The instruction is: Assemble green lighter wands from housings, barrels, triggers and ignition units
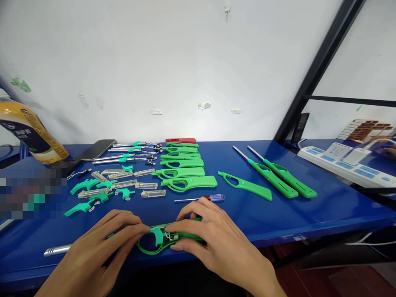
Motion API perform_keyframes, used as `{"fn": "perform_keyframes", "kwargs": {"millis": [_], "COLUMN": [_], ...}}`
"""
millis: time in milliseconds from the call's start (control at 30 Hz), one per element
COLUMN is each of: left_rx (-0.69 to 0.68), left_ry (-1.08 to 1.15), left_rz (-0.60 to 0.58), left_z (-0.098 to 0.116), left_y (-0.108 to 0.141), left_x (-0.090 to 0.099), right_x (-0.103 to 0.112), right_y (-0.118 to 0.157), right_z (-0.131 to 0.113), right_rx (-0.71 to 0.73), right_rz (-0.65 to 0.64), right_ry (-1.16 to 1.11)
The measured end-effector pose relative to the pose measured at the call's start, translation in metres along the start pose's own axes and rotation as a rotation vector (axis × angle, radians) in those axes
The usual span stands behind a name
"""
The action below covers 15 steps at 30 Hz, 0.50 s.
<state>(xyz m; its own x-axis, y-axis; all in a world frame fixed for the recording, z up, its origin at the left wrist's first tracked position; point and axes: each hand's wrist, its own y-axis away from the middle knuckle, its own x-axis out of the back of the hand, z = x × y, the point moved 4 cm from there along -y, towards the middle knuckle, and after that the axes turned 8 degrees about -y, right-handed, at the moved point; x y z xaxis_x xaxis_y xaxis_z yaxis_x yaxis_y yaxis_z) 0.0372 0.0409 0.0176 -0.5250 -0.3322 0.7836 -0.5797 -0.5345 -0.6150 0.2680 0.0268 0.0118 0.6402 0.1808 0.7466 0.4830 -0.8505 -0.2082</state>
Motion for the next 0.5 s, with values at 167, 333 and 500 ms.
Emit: {"fn": "perform_keyframes", "kwargs": {"millis": [167,333,500], "left_rx": [0.007,-0.020,-0.034], "left_ry": [-0.070,-0.122,-0.163], "left_rz": [0.003,-0.006,-0.002], "left_z": [0.0010,0.0030,0.0040], "left_y": [0.0007,0.0001,0.0012], "left_x": [0.0043,0.0070,0.0056], "right_x": [-0.0007,0.0001,0.0008], "right_y": [0.0016,0.0014,-0.0007], "right_z": [-0.0004,-0.0004,-0.0010], "right_rx": [0.005,0.004,-0.009], "right_rz": [0.002,-0.002,-0.014], "right_ry": [-0.019,-0.023,-0.019]}}
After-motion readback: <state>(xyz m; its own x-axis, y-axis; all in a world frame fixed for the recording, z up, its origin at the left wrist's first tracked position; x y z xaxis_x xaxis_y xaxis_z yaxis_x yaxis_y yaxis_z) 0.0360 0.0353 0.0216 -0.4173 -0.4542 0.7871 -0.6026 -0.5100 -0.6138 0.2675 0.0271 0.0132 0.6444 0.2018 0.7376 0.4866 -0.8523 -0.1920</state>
